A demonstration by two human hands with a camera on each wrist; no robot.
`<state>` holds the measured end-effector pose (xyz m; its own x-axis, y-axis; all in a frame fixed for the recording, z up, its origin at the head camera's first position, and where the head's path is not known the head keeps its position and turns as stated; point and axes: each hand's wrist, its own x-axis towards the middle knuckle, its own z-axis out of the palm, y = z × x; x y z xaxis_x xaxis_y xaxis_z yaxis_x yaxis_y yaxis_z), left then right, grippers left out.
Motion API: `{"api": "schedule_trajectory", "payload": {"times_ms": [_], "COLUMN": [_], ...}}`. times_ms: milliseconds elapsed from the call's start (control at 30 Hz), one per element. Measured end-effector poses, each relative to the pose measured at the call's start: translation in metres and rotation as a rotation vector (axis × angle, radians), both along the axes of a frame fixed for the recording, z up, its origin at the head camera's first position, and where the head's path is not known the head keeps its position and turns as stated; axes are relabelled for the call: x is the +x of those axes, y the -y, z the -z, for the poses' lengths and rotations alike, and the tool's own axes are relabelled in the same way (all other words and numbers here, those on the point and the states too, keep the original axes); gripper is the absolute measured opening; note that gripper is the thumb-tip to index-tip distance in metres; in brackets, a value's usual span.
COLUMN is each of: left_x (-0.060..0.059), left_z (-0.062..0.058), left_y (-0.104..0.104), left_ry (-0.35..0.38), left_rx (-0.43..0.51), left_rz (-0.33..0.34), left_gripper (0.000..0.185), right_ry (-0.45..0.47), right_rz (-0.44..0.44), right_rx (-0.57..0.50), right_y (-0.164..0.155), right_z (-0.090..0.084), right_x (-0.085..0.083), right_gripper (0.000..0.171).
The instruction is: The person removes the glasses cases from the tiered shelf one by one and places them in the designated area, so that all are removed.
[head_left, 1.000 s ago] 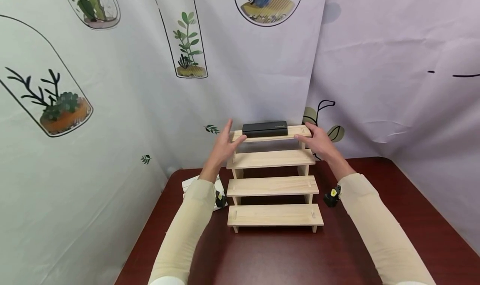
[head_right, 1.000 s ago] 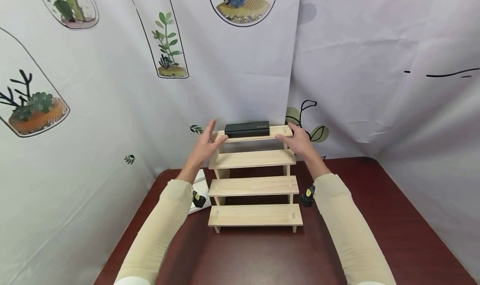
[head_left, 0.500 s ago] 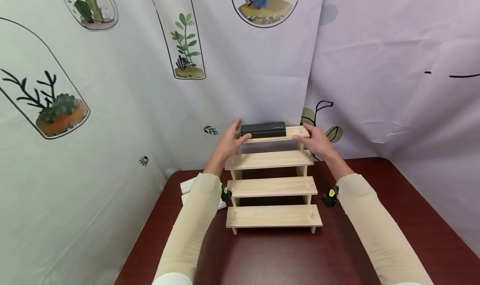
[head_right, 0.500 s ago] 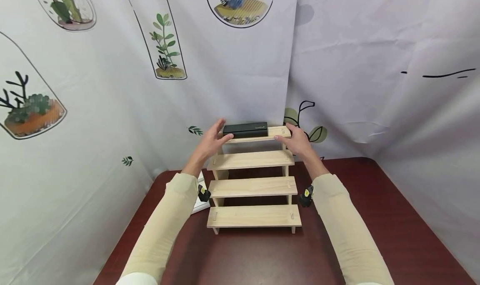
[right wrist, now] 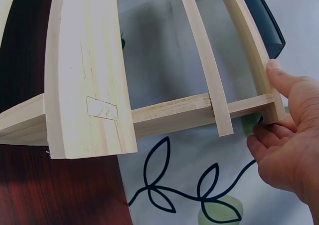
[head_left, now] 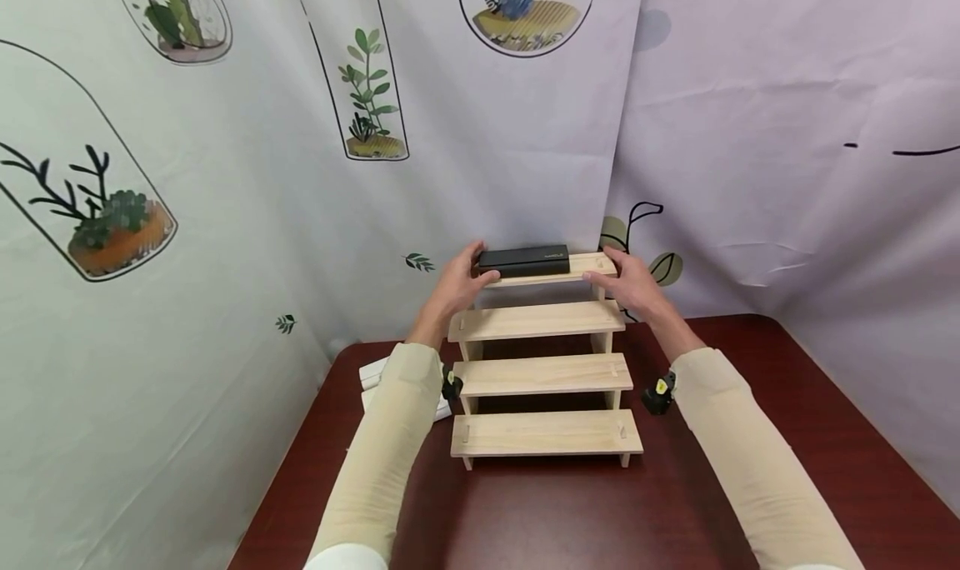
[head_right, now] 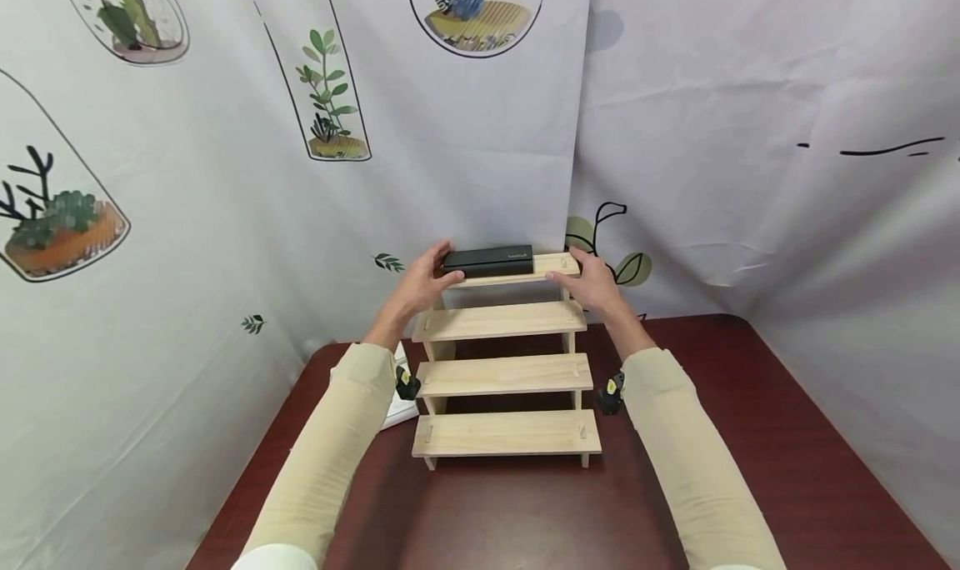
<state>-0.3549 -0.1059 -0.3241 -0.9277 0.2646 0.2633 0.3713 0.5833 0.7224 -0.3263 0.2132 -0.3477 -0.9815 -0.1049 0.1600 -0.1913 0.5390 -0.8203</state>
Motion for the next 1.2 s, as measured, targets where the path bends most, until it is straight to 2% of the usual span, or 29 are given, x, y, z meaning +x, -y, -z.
{"api": "schedule_trajectory", "payload": {"times_ms": [367,733,933,1200], "left_x": [-0.001,0.001,0.001,0.002], "left_z": [0.000,0.004,0.007,0.014], "left_y": [0.000,0.000,0.002,0.005], "left_ry": [0.002,-0.023,-0.051,-0.062], "left_rx": [-0.035,0.047,0.068,0.181], "left_rz": [-0.005,-0.006,0.019,0.028], "left_gripper": [0.075,0.073,0.072,0.069], "right_ry": [-0.001,-0.012,-0.011,-0.006], "right_rz": [0.013,0.009,0.011,0.012], "right_rx": [0.005,0.018,0.021,0.034], "right_y": [0.000,-0.002,-0.002,0.000], "right_z": [0.001,0.001,0.003,0.002], "right_x": [0.001,-0.001,-0.002,0.000], "right_gripper": [0.084,0.084,0.083,0.083]}}
